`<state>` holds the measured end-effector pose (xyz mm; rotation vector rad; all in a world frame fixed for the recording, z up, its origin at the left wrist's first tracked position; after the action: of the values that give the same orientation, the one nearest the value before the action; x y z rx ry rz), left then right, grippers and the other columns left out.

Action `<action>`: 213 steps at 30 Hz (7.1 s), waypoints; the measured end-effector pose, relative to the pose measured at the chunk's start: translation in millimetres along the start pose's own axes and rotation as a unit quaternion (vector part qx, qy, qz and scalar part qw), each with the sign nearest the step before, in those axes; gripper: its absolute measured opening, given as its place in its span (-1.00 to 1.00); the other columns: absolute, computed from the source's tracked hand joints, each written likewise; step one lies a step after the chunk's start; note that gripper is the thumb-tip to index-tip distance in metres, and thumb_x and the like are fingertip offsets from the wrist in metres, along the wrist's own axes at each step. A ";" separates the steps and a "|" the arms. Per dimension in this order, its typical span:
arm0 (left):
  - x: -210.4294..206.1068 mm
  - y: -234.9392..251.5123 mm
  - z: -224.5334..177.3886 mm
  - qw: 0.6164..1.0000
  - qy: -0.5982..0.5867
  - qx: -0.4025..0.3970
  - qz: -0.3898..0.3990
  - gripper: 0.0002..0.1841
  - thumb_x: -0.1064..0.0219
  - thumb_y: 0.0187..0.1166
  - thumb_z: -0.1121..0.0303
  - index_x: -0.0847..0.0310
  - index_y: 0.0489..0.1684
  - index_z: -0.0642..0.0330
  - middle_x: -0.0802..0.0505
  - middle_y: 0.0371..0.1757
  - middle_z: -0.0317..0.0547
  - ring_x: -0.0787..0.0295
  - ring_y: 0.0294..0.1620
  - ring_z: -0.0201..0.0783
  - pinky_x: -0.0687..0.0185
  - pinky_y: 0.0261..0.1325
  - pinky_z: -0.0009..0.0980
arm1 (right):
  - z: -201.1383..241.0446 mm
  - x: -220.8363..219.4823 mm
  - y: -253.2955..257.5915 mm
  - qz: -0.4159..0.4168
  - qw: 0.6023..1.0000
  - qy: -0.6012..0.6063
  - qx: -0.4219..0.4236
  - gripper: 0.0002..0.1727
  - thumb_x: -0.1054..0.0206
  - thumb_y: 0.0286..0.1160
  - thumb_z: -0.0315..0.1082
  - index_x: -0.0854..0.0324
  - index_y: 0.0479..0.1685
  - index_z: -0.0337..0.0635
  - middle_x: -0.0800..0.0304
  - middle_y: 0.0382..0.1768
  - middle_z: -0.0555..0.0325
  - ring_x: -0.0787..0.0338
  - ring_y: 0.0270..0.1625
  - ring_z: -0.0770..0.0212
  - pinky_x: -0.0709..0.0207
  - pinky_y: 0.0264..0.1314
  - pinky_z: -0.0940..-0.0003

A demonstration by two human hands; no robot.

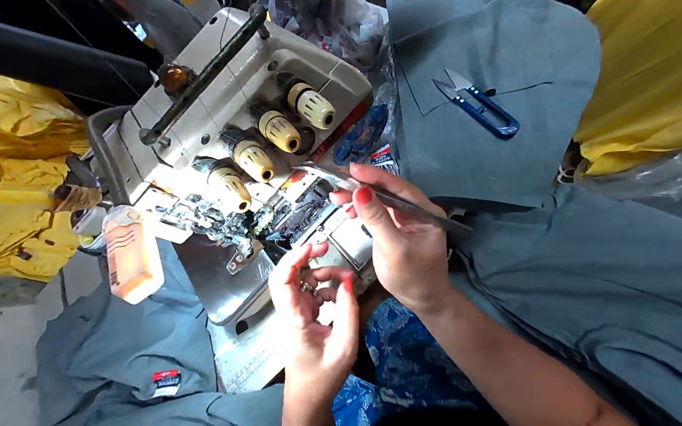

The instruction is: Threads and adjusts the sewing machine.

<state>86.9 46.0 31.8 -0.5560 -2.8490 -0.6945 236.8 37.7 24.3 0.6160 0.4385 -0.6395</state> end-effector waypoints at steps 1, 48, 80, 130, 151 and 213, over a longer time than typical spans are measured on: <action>1.3 5.0 -0.3 1.000 0.008 0.011 -0.016 -0.40 -0.34 0.49 0.58 -0.16 0.52 0.35 -0.70 0.25 -0.30 -0.77 -0.10 -0.60 -0.77 -0.12 -0.65 | -3.2 -0.1 1.7 -0.010 1.000 0.016 -0.010 -0.77 -0.27 0.65 -0.49 -0.73 0.16 -0.31 -0.89 -0.02 0.23 -0.84 -0.01 0.44 -0.74 0.08 0.49; 40.8 44.1 3.0 0.984 0.122 0.025 -0.129 -0.73 -0.27 0.59 0.57 -0.46 0.20 0.17 -0.75 -0.04 -0.44 -0.81 -0.21 -0.59 -0.83 -0.27 -0.62 | -6.2 -28.6 25.2 0.123 0.890 -0.369 0.239 -0.83 -0.48 0.47 -0.39 -0.80 -0.17 -0.36 -0.73 -0.37 -0.04 -0.73 -0.36 0.20 -0.53 -0.42 0.43; 41.0 56.0 9.9 0.977 0.091 0.123 -0.145 -0.81 -0.09 0.66 0.58 -0.54 0.09 0.31 -0.74 -0.44 -0.44 -0.63 -0.67 -0.67 -0.59 -0.65 -0.75 | -44.3 -47.9 31.0 0.000 0.973 -0.229 0.003 -0.80 -0.55 0.38 -0.41 -0.68 -0.19 -0.34 -0.67 -0.35 0.08 -0.56 -0.45 0.39 -0.49 -0.37 0.56; 7.9 -19.4 -47.7 0.967 0.174 -0.175 0.061 -0.71 -0.14 0.76 0.48 -0.64 0.27 0.45 -0.69 0.44 0.31 -0.61 0.50 -0.34 -0.36 0.56 -0.61 | 22.5 -6.6 -47.5 0.175 0.941 -0.285 0.058 -0.82 -0.23 0.47 -0.48 -0.71 -0.25 -0.42 -0.76 -0.46 0.14 -0.64 -0.39 0.67 -0.50 -0.23 0.81; 38.6 -41.3 5.1 0.967 -0.217 0.025 -0.134 -0.95 -0.46 0.54 0.36 -0.85 -0.22 -0.04 -0.86 -0.17 -0.50 -0.73 -0.32 -0.69 -0.69 -0.26 -0.74 | 16.0 -38.1 -74.4 0.327 0.918 -0.218 0.050 -0.82 -0.25 0.67 -0.39 -0.65 -0.19 -0.35 -0.70 -0.20 0.05 -0.67 -0.01 0.56 -0.48 0.17 0.79; 12.2 -49.2 59.6 0.810 -0.535 0.179 -0.158 -0.97 -0.50 0.48 0.41 -0.83 -0.30 0.15 -0.94 -0.13 0.02 -0.92 -0.19 -0.33 -0.81 -0.13 -0.51 | -10.3 -14.1 -116.4 0.224 0.904 -0.054 -0.361 -0.78 -0.11 0.78 -0.41 -0.65 0.09 -0.27 -0.79 -0.54 0.46 -0.63 -0.66 0.66 -0.48 -0.69 0.77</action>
<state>52.7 37.4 -38.1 -0.5018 -4.0296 0.3153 147.3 -23.8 -21.1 -0.0393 0.3764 -0.0406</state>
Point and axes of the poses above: each hand's wrist, its own y-axis towards the middle knuckle, its own x-axis out of the back of the hand, z = x × y, the point moved 9 cm from there along y, towards the middle knuckle
